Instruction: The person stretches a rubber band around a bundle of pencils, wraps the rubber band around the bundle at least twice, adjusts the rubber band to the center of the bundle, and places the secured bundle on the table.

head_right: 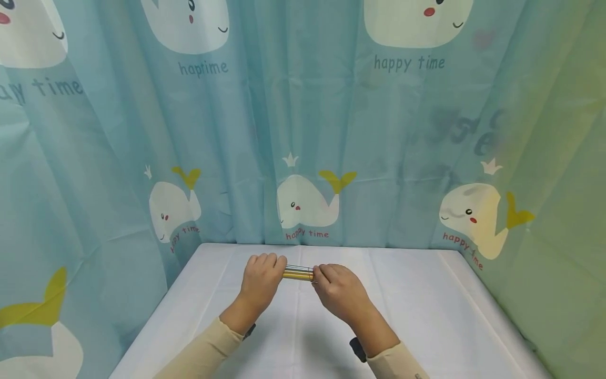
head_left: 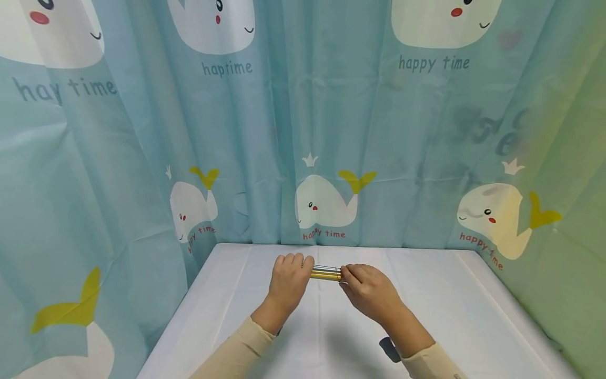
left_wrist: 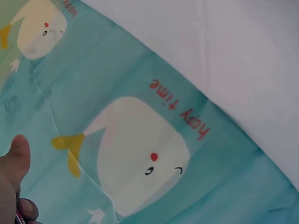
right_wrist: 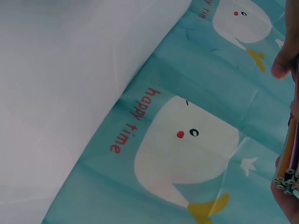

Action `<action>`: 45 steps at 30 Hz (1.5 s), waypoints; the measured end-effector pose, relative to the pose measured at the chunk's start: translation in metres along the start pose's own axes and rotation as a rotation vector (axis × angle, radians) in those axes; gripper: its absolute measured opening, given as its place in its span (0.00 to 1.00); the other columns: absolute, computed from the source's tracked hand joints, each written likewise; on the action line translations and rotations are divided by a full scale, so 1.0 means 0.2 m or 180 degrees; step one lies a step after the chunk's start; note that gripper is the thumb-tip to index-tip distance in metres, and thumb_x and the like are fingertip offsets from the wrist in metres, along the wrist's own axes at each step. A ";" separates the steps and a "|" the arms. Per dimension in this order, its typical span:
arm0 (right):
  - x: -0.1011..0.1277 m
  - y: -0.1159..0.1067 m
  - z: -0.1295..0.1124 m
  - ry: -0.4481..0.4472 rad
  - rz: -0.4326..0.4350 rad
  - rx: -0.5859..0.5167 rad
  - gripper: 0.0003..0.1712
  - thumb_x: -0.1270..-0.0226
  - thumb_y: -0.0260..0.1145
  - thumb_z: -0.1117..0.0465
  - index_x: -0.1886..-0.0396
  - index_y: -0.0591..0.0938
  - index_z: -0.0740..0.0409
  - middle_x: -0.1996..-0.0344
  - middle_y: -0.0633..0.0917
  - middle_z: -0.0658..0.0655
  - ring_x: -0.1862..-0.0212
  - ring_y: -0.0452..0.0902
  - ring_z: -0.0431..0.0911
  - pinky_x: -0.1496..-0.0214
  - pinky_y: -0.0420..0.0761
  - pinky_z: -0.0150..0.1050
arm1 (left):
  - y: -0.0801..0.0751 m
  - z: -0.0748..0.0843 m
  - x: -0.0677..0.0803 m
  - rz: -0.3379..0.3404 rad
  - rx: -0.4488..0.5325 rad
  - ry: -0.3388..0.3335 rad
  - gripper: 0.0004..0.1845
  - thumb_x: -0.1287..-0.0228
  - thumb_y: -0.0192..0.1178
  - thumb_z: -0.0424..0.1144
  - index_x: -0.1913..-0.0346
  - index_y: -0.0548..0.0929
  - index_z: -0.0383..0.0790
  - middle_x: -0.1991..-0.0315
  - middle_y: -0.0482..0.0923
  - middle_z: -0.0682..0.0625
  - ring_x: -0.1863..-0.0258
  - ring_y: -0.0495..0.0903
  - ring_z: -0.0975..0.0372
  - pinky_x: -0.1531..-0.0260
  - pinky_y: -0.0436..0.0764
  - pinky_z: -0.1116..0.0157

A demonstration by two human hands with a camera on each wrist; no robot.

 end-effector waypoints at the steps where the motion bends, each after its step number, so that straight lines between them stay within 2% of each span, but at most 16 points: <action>1: 0.00 0.00 -0.01 -0.0007 0.0008 -0.0020 0.12 0.35 0.64 0.63 0.60 0.85 0.68 0.66 0.85 0.59 0.67 0.83 0.50 0.62 0.82 0.42 | 0.01 0.00 0.00 -0.0019 0.0003 -0.0012 0.12 0.48 0.71 0.33 0.68 0.76 0.45 0.78 0.70 0.51 0.78 0.71 0.59 0.76 0.64 0.64; 7: 0.00 0.01 -0.02 -0.0034 0.0056 -0.0048 0.18 0.27 0.54 0.60 0.60 0.85 0.70 0.67 0.84 0.60 0.67 0.83 0.49 0.64 0.83 0.39 | 0.01 0.01 -0.01 -0.0009 -0.0112 -0.0120 0.13 0.48 0.70 0.34 0.70 0.73 0.44 0.78 0.68 0.50 0.77 0.69 0.58 0.76 0.63 0.62; 12: -0.01 0.01 -0.03 -0.0137 0.0028 -0.0038 0.20 0.24 0.50 0.60 0.59 0.85 0.71 0.65 0.85 0.60 0.65 0.84 0.50 0.62 0.83 0.39 | 0.04 0.03 -0.01 -0.0215 -0.0314 -0.0149 0.13 0.46 0.68 0.36 0.71 0.70 0.44 0.78 0.66 0.51 0.76 0.69 0.58 0.74 0.64 0.62; 14: -0.02 0.02 -0.04 -0.0201 -0.0030 -0.0081 0.18 0.24 0.53 0.61 0.58 0.85 0.70 0.64 0.86 0.60 0.64 0.85 0.50 0.60 0.83 0.38 | 0.05 0.05 -0.01 -0.0206 -0.0355 -0.0114 0.12 0.46 0.66 0.36 0.71 0.70 0.44 0.78 0.66 0.51 0.76 0.69 0.58 0.72 0.66 0.62; 16: -0.03 0.03 -0.05 -0.0237 -0.0107 -0.0126 0.14 0.29 0.61 0.62 0.56 0.85 0.70 0.62 0.86 0.60 0.62 0.85 0.50 0.58 0.82 0.38 | 0.05 0.06 -0.01 -0.0179 -0.0400 -0.0052 0.12 0.45 0.65 0.37 0.71 0.70 0.44 0.78 0.65 0.51 0.76 0.70 0.59 0.71 0.66 0.62; 18: -0.04 0.05 -0.05 -0.0277 -0.0182 -0.0138 0.15 0.37 0.69 0.62 0.54 0.84 0.69 0.60 0.86 0.60 0.60 0.85 0.50 0.57 0.82 0.38 | 0.05 0.07 -0.02 -0.0138 -0.0411 0.0016 0.11 0.45 0.65 0.37 0.70 0.71 0.44 0.78 0.65 0.51 0.76 0.70 0.59 0.69 0.67 0.62; 20: -0.05 0.05 -0.06 -0.0295 -0.0195 -0.0120 0.19 0.41 0.72 0.62 0.53 0.84 0.68 0.58 0.86 0.61 0.59 0.85 0.50 0.56 0.82 0.38 | 0.05 0.07 -0.02 -0.0119 -0.0403 0.0081 0.10 0.44 0.63 0.37 0.69 0.71 0.43 0.78 0.65 0.51 0.76 0.69 0.59 0.70 0.66 0.63; 24: -0.04 0.00 -0.02 -0.0240 -0.0026 -0.0165 0.17 0.29 0.61 0.58 0.52 0.84 0.68 0.58 0.86 0.62 0.58 0.85 0.51 0.57 0.82 0.39 | 0.03 0.05 -0.02 0.0034 -0.0340 0.0161 0.05 0.41 0.56 0.34 0.70 0.70 0.43 0.78 0.64 0.50 0.79 0.67 0.59 0.75 0.63 0.64; 27: -0.02 -0.05 0.00 -0.0217 0.0173 -0.0126 0.22 0.23 0.51 0.56 0.55 0.85 0.69 0.61 0.87 0.62 0.62 0.86 0.52 0.59 0.83 0.42 | 0.01 0.04 -0.02 0.0179 -0.0316 0.0186 0.05 0.39 0.50 0.33 0.72 0.69 0.44 0.80 0.63 0.50 0.81 0.66 0.58 0.78 0.61 0.64; 29: -0.01 -0.07 0.01 -0.0208 0.0248 -0.0090 0.23 0.22 0.50 0.56 0.57 0.85 0.69 0.63 0.87 0.62 0.64 0.86 0.52 0.60 0.83 0.43 | 0.01 0.03 -0.02 0.0197 -0.0308 0.0174 0.06 0.38 0.47 0.32 0.73 0.68 0.44 0.80 0.62 0.50 0.81 0.65 0.58 0.78 0.60 0.64; 32: -0.01 -0.05 0.01 -0.0200 0.0129 -0.0031 0.22 0.22 0.50 0.57 0.58 0.85 0.68 0.64 0.87 0.60 0.65 0.85 0.51 0.60 0.83 0.42 | 0.01 0.03 -0.02 0.0148 -0.0296 0.0177 0.06 0.38 0.49 0.32 0.73 0.68 0.44 0.80 0.61 0.50 0.81 0.64 0.59 0.78 0.59 0.64; 36: -0.02 -0.02 0.01 -0.0160 0.0005 -0.0051 0.20 0.24 0.50 0.59 0.60 0.85 0.67 0.66 0.86 0.58 0.66 0.84 0.49 0.60 0.83 0.41 | 0.02 0.06 -0.01 0.0003 -0.0309 0.0156 0.08 0.42 0.59 0.34 0.71 0.69 0.43 0.79 0.62 0.50 0.80 0.65 0.59 0.77 0.59 0.65; 39: -0.02 0.00 -0.02 -0.0166 -0.0020 -0.0112 0.16 0.27 0.56 0.60 0.60 0.85 0.68 0.65 0.86 0.58 0.66 0.84 0.50 0.60 0.82 0.40 | 0.02 0.10 -0.01 -0.0074 -0.0311 0.0171 0.10 0.45 0.63 0.37 0.70 0.70 0.44 0.79 0.63 0.51 0.80 0.65 0.60 0.77 0.60 0.65; 42: -0.03 0.04 -0.05 -0.0124 -0.0105 -0.0093 0.13 0.38 0.69 0.62 0.59 0.85 0.69 0.64 0.86 0.58 0.64 0.84 0.50 0.59 0.82 0.41 | 0.03 0.12 0.00 -0.0090 -0.0324 0.0153 0.12 0.45 0.65 0.38 0.71 0.69 0.44 0.79 0.62 0.51 0.81 0.64 0.60 0.77 0.60 0.65; 45: -0.04 0.08 -0.08 -0.0076 -0.0207 0.0023 0.23 0.52 0.78 0.62 0.57 0.84 0.69 0.62 0.87 0.60 0.62 0.85 0.50 0.57 0.82 0.41 | 0.04 0.14 0.00 -0.0085 -0.0334 0.0143 0.13 0.46 0.65 0.39 0.72 0.69 0.44 0.80 0.61 0.52 0.82 0.63 0.61 0.77 0.60 0.65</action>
Point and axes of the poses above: each hand's wrist, its own x-axis away from the middle knuckle, its own y-axis out of the palm, z = x × y, the point moved 9 cm from there along -x, towards the middle knuckle
